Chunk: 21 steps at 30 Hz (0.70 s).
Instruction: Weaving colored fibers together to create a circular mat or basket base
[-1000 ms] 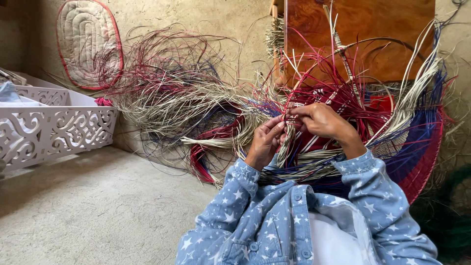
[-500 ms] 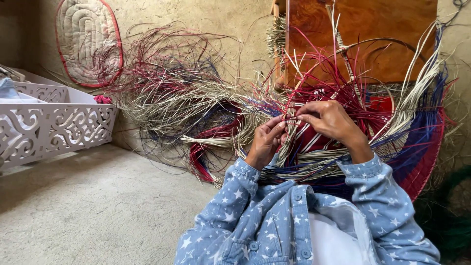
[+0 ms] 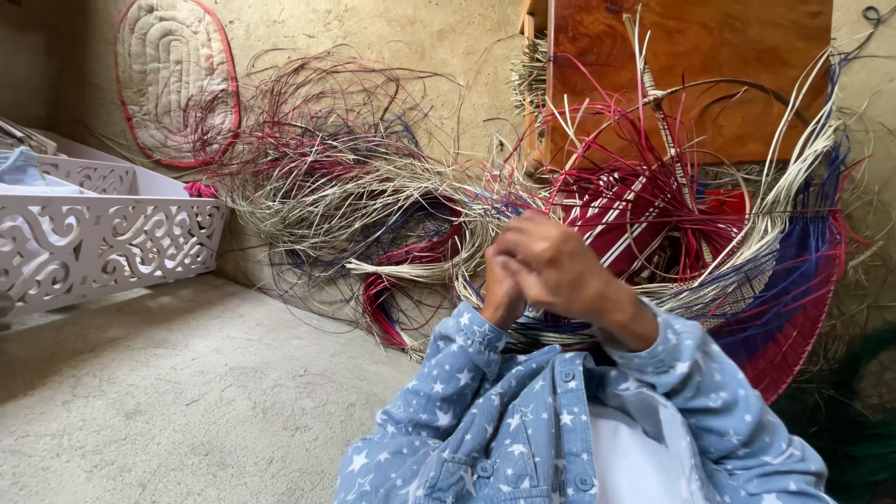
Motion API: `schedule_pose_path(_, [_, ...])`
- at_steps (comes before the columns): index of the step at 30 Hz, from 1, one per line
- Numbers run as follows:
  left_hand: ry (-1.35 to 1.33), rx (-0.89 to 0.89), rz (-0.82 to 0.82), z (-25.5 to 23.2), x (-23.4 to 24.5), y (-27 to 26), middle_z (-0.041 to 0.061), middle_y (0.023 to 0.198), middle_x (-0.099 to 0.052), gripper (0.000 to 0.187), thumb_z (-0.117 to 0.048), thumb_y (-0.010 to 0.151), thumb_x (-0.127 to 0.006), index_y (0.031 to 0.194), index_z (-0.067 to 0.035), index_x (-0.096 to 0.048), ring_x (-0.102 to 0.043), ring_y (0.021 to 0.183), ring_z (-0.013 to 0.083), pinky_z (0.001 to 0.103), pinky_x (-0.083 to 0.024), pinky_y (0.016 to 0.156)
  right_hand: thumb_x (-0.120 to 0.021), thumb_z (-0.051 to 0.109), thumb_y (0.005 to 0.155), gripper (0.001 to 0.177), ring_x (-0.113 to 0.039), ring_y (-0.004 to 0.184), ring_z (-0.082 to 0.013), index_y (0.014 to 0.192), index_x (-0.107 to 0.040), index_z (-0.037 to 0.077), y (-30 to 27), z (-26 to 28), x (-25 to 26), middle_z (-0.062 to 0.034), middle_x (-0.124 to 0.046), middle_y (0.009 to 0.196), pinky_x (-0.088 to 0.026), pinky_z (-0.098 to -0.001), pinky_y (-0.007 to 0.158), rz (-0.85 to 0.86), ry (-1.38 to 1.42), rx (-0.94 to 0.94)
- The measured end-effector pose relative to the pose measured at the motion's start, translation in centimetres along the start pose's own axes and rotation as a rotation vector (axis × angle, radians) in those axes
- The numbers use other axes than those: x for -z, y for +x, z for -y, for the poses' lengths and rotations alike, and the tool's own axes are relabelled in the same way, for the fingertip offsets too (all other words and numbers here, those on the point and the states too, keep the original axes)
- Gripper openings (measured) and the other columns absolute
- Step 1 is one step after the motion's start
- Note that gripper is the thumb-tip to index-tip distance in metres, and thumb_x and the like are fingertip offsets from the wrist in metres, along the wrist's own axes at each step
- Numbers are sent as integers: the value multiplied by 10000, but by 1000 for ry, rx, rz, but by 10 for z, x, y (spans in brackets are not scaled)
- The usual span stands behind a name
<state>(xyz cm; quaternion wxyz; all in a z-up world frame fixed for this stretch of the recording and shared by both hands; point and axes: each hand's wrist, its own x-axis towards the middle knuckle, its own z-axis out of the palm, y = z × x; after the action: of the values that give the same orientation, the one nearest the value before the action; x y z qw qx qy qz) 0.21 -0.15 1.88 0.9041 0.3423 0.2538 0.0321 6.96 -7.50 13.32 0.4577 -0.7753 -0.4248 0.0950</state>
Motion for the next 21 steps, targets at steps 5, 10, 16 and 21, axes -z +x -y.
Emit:
schedule_pose_path(5, [-87,133,-44,16,26,12,135,837,-728,215,47,859,-681,1074,30,-691,-687,608,133,240,-610,562,-668,158,986,119,-700,976,-327,942,-727,64,7,19,3,-123,-728,1007,-554,-425,847,15,157,49])
schedule_pose_path(10, [-134,340,-63,35,38,27,128,852,-759,188,-210,1016,-683,1004,-22,-680,-744,588,155,227,-630,507,-669,107,998,118,-728,843,-291,1020,-741,16,-40,-22,1,-149,-722,986,-601,-385,725,-132,-184,-271])
schedule_pose_path(16, [-177,380,-7,33,46,31,192,833,-752,216,-177,1002,-708,1006,31,-648,-773,662,235,323,-666,582,-690,24,980,100,-722,893,-325,1057,-735,-21,-61,-11,-16,-160,-665,1093,-613,-384,712,-388,-185,-248])
schedule_pose_path(21, [-143,447,2,52,67,40,171,866,-767,182,-179,1008,-685,1064,-9,-650,-772,660,229,316,-664,576,-633,80,1017,163,-740,782,-261,1099,-764,31,-77,-32,-37,-106,-724,875,-599,-362,676,-402,-48,-378])
